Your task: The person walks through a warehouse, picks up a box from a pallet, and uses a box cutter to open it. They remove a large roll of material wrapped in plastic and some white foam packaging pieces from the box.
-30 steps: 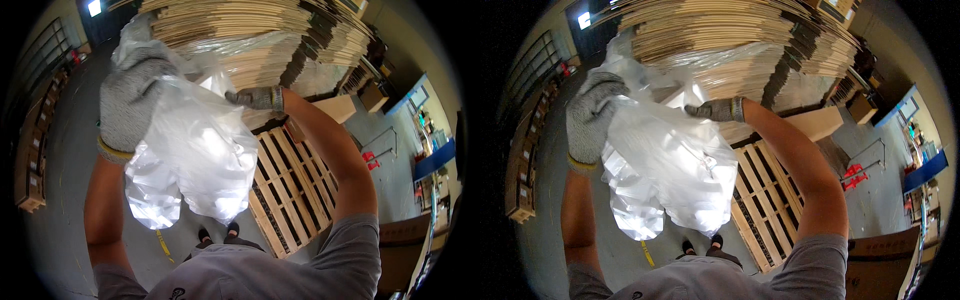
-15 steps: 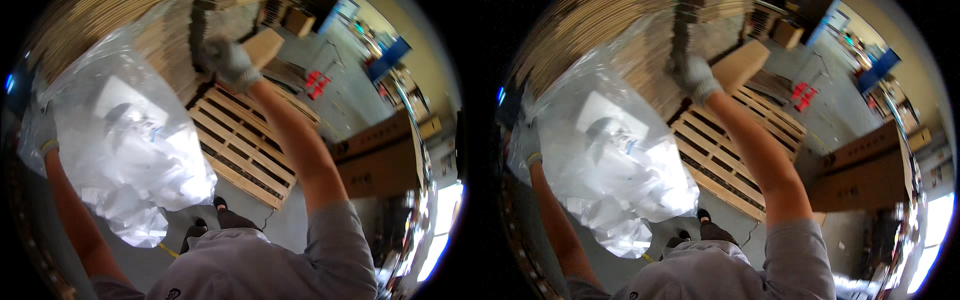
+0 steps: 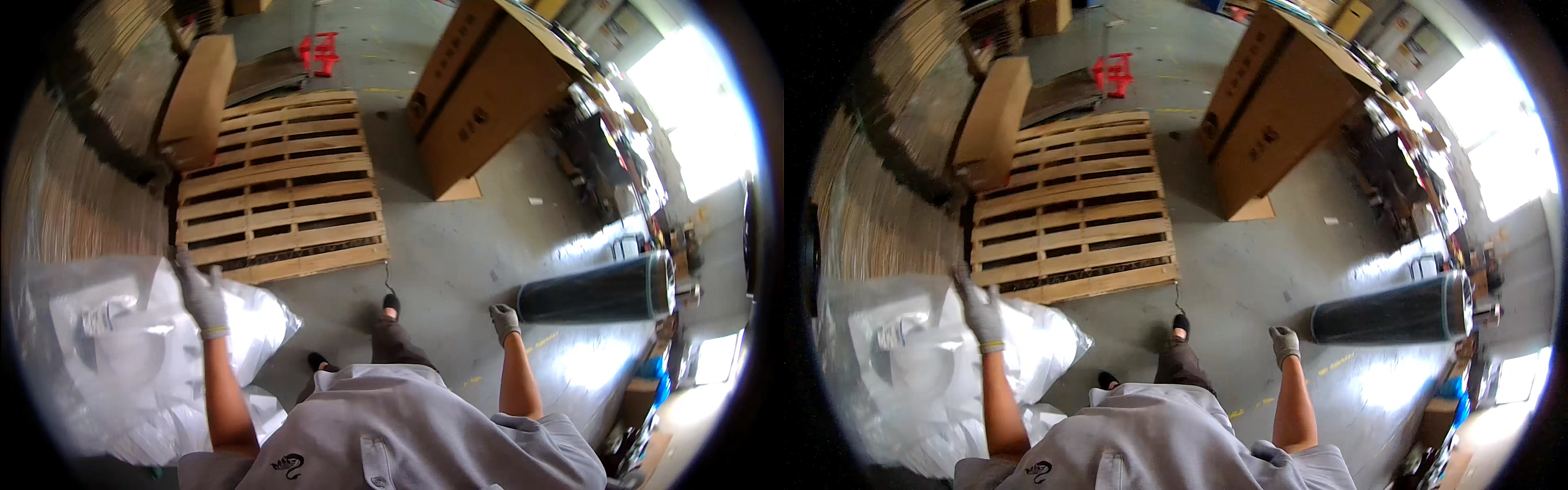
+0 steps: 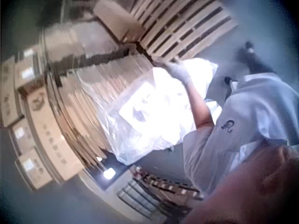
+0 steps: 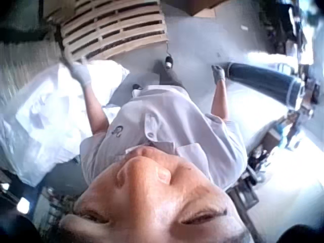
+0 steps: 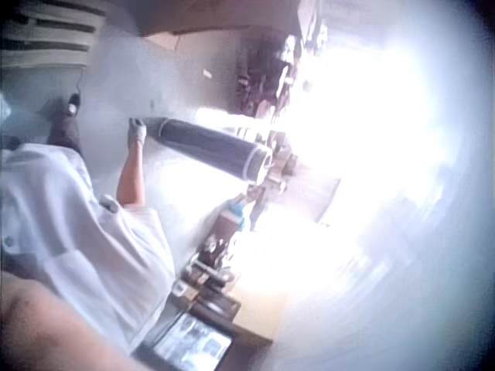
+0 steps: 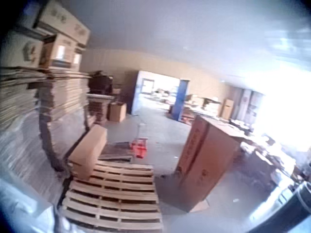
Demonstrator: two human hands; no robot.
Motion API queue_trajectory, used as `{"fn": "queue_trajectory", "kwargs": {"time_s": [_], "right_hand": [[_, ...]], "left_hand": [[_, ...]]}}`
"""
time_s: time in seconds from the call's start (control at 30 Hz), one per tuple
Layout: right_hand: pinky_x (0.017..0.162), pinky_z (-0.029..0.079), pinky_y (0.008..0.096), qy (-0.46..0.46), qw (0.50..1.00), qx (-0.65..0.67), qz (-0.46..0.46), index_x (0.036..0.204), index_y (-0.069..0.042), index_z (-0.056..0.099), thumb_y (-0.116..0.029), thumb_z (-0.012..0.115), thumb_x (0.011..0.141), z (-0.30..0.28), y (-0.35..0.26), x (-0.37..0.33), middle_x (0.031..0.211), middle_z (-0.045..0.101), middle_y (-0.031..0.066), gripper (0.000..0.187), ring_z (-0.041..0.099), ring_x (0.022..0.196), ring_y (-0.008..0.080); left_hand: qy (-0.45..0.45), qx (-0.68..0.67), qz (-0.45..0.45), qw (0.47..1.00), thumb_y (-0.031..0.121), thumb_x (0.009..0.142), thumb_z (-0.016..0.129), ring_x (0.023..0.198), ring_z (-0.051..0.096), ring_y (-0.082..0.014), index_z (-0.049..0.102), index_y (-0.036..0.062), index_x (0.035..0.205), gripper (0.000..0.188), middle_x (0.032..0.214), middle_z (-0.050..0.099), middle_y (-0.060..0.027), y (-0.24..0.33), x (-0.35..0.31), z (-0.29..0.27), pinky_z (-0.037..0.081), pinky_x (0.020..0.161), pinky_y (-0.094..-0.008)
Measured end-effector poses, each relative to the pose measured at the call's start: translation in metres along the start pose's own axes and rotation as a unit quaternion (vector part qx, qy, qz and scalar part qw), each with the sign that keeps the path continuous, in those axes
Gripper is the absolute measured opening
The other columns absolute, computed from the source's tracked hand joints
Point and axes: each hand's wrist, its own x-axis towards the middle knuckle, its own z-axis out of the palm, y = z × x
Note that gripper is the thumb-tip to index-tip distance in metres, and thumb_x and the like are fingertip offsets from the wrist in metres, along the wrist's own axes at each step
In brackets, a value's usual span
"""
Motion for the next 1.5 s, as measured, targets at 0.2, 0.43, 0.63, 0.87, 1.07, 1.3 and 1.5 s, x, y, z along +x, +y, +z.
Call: {"fn": "queue_trajectory", "kwargs": {"time_s": [0.2, 0.43, 0.63, 0.87, 1.07, 1.3, 1.5], "right_hand": [[0.061, 0.044, 0.0258, 0.02, 0.992, 0.114, -0.043, 0.099, -0.002, 0.068, -0.026, 0.067, 0.085, -0.06, 0.031, 0.062, 0.076, 0.063, 0.0011, 0.028, 0.054, 0.066, 0.01], [0.066, 0.048, 0.0366, 0.151, 0.987, 0.001, 0.046, 0.082, 0.0, 0.057, -0.027, 0.068, 0.078, -0.183, 0.068, 0.19, 0.073, 0.062, 0.0171, 0.028, 0.062, 0.07, 0.0299], [0.055, 0.042, 0.0382, 0.266, 0.963, 0.039, -0.015, 0.065, -0.001, 0.049, -0.02, 0.061, 0.073, -0.265, 0.034, 0.275, 0.059, 0.05, 0.0171, 0.024, 0.048, 0.052, 0.0282], [0.051, 0.039, 0.0358, 0.231, 0.963, 0.129, -0.048, 0.065, 0.002, 0.051, -0.024, 0.066, 0.074, -0.286, -0.039, 0.386, 0.055, 0.043, 0.0155, 0.031, 0.038, 0.051, 0.0205], [0.052, 0.04, 0.0356, 0.203, 0.969, 0.119, -0.072, 0.064, 0.001, 0.049, -0.029, 0.069, 0.076, -0.337, -0.124, 0.517, 0.054, 0.042, 0.0134, 0.038, 0.038, 0.051, 0.0197], [0.054, 0.043, 0.0334, 0.099, 0.967, 0.175, -0.154, 0.072, 0.002, 0.053, -0.03, 0.069, 0.08, -0.369, -0.248, 0.671, 0.059, 0.05, 0.0119, 0.037, 0.045, 0.054, 0.0178], [0.057, 0.045, 0.0274, -0.046, 0.967, 0.143, -0.207, 0.085, 0.001, 0.061, -0.025, 0.065, 0.086, -0.352, -0.288, 0.765, 0.066, 0.059, 0.0036, 0.026, 0.053, 0.061, 0.0106]], "left_hand": [[-0.144, -0.064, 0.164, 0.974, 0.009, 0.076, 0.073, 0.135, 0.034, -0.0384, 0.029, 0.0145, 0.147, 0.083, 0.15, 0.029, -0.0191, 0.208, -0.048, 0.141, 0.036, 0.108, -0.0417], [-0.24, -0.123, 0.198, 0.942, 0.013, 0.076, 0.073, 0.132, 0.037, -0.0421, 0.026, 0.0109, 0.147, 0.085, 0.145, 0.033, -0.0263, 0.431, -0.096, 0.306, 0.035, 0.108, -0.044], [-0.275, -0.202, 0.244, 0.908, 0.013, 0.078, 0.073, 0.133, 0.036, -0.0404, 0.029, 0.0099, 0.146, 0.082, 0.145, 0.034, -0.0247, 0.612, -0.097, 0.4, 0.041, 0.104, -0.0413], [-0.214, -0.267, 0.219, 0.914, 0.018, 0.079, 0.075, 0.103, 0.059, -0.0326, 0.028, 0.0082, 0.146, 0.082, 0.141, 0.038, -0.0218, 0.745, -0.052, 0.515, 0.05, 0.09, -0.0403], [-0.141, -0.316, 0.196, 0.918, 0.037, 0.076, 0.077, 0.115, 0.055, -0.0364, 0.023, 0.0015, 0.146, 0.095, 0.142, 0.036, -0.0235, 0.855, -0.006, 0.601, 0.046, 0.097, -0.0434], [-0.139, -0.193, 0.129, 0.963, 0.031, 0.07, 0.083, 0.129, 0.039, -0.0434, 0.038, -0.0091, 0.134, 0.087, 0.14, 0.037, -0.0309, 0.889, 0.008, 0.71, 0.037, 0.107, -0.0448], [-0.175, -0.177, 0.016, 0.968, 0.023, 0.082, 0.073, 0.091, 0.062, -0.0353, 0.061, -0.0049, 0.104, 0.037, 0.1, 0.065, -0.021, 0.868, 0.008, 0.713, 0.049, 0.082, -0.0413]]}}
